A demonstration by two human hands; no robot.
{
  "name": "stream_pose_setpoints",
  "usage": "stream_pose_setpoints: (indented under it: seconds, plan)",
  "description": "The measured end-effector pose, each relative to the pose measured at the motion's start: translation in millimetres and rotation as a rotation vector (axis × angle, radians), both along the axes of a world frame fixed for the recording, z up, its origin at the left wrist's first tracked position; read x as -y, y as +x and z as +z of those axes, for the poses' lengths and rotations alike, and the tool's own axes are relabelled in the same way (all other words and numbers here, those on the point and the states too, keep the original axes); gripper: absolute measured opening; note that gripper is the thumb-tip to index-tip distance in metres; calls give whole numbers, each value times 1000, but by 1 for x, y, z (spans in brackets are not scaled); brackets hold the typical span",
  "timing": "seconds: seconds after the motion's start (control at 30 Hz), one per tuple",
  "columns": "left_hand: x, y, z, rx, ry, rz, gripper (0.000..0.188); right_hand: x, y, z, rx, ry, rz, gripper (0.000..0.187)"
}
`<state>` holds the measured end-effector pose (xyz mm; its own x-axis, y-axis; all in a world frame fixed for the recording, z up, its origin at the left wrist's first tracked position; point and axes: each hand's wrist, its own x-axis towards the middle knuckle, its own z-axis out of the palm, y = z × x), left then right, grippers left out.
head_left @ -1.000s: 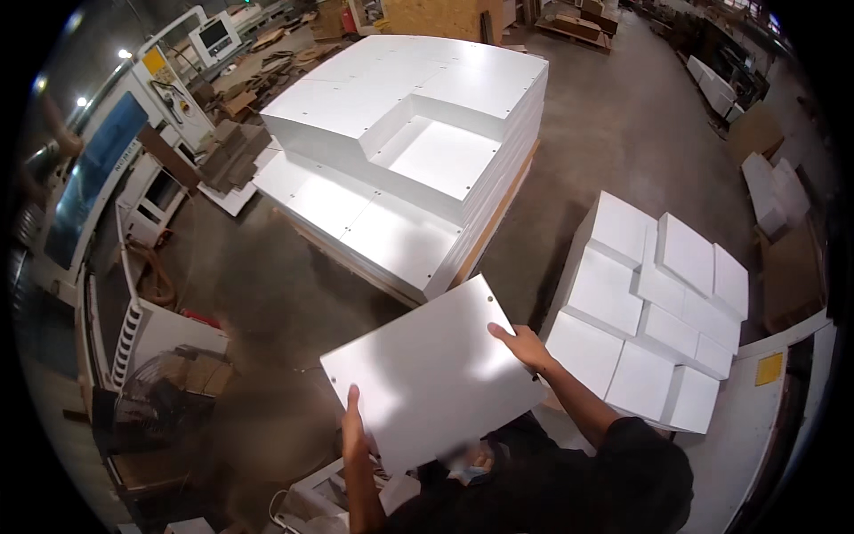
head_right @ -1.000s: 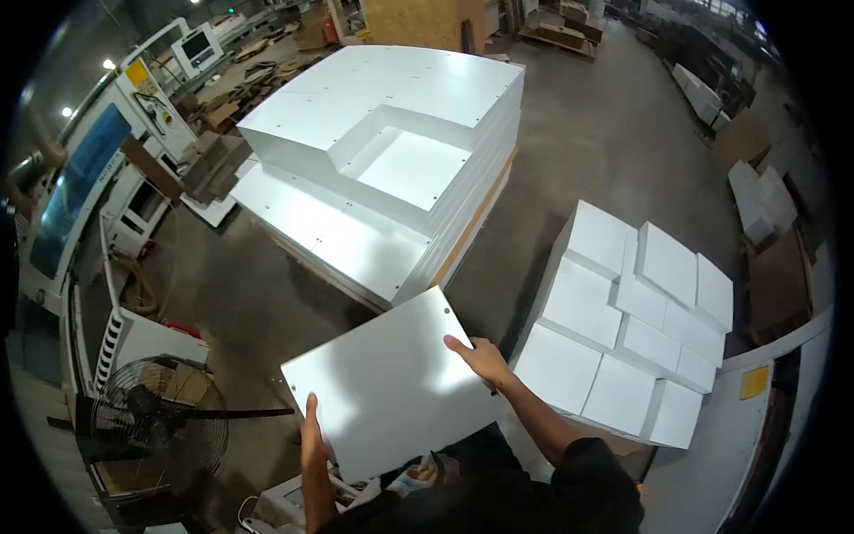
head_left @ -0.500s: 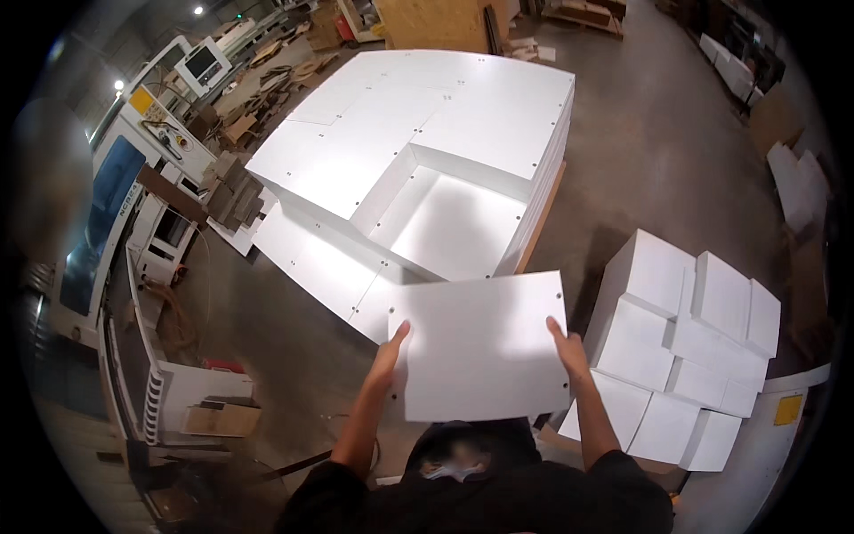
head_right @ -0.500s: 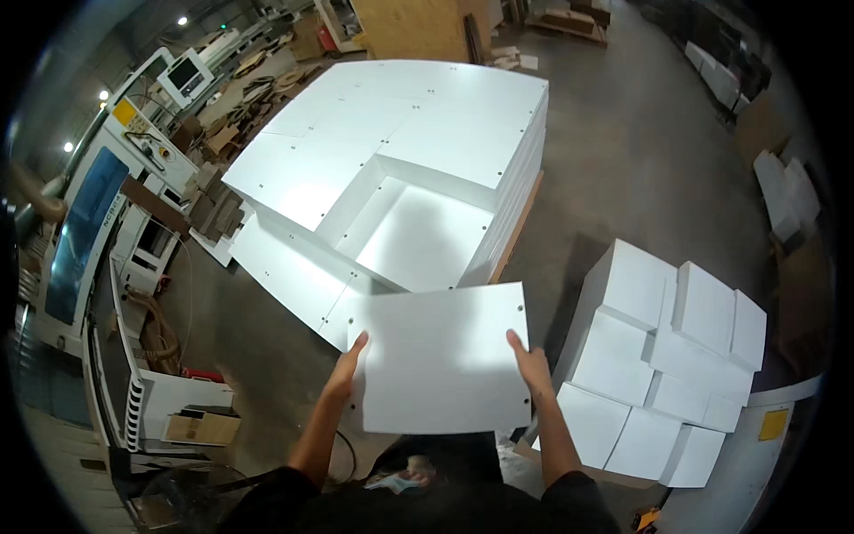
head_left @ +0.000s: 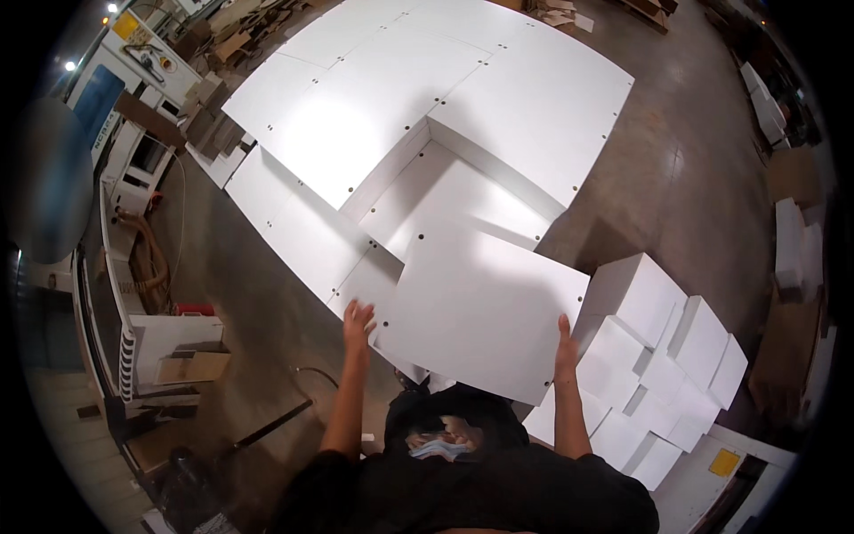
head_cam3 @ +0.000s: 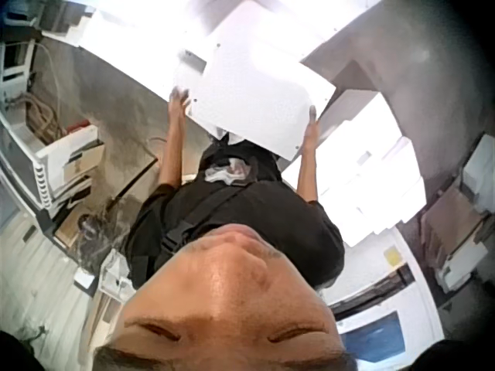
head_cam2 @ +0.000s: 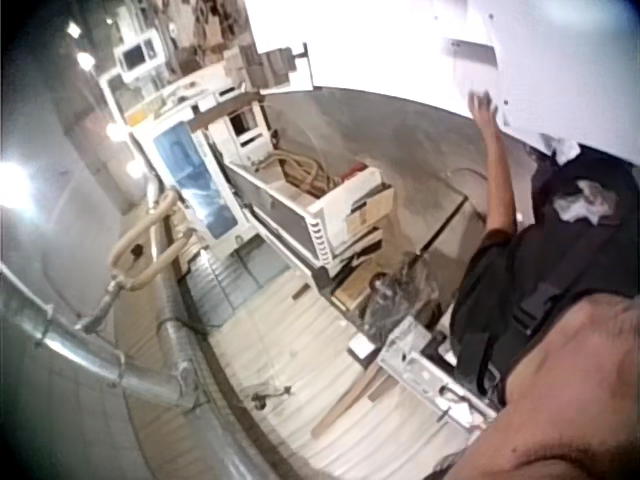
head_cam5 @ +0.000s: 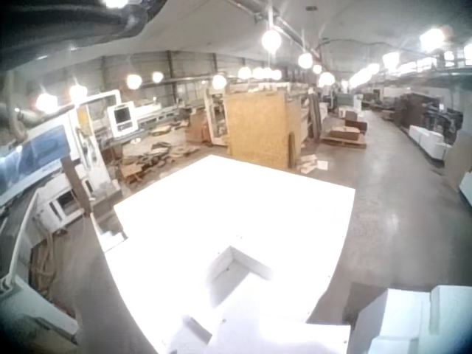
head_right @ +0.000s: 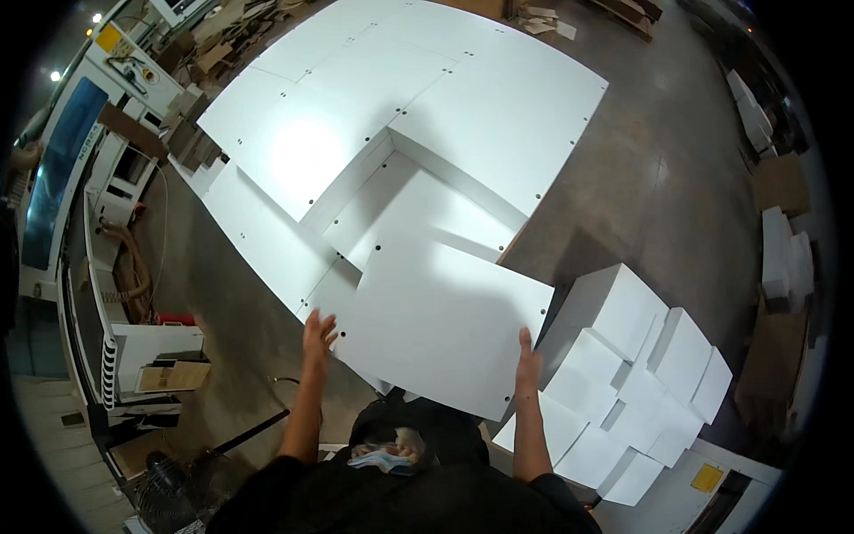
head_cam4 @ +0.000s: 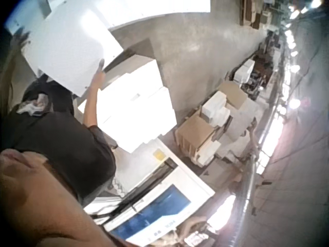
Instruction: The person places white rectangular panels onto a perforated machine bed, aligns them, and uses a handheld tool to press or secure them. The person repeatedly removes and replaces panels, adjusting their positions and using the tool on the edges and surfaces.
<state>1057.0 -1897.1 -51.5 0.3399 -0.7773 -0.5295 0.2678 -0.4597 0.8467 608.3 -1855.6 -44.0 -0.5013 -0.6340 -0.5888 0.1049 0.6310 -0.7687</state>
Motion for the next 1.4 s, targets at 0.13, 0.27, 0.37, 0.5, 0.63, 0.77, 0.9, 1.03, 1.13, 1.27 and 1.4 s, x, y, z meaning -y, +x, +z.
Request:
stream_pose_setpoints:
  seconds: [0.13,0.27,0.37,0.5,0.63,0.77,0.9,1.03,1.13,1.27,1.4]
  plan:
    - [-52,-35,19,-420,76,230,64,7,31,5,82,-113,-104,80]
    - [-20,-82,16,-362,-50,255,52,31,49,36,143,23,-48,78]
    - [27,-64,18,-372,-20,126,57,52,63,4,226,-115,-152,83]
    - [91,-56,18,-308,-129,107,59,91,75,3,398,-154,-116,86]
    - [141,-54,15,-278,-216,110,60,115,85,15,455,-215,-11,82]
    - [178,-61,19,-228,-136,173,66,131,91,-5,571,-318,26,73]
    - [194,-51,-1,-277,-200,196,69,145,108,26,598,-321,3,70]
    - [197,-52,0,-341,-163,253,66,147,108,47,686,-299,36,72]
    - [200,-56,6,-406,-180,215,64,151,98,7,662,-307,54,71]
    - [199,-59,17,-428,-206,171,61,152,93,-12,532,-294,149,85]
    - [188,-68,29,-411,-176,106,60,152,72,-11,469,-152,310,104]
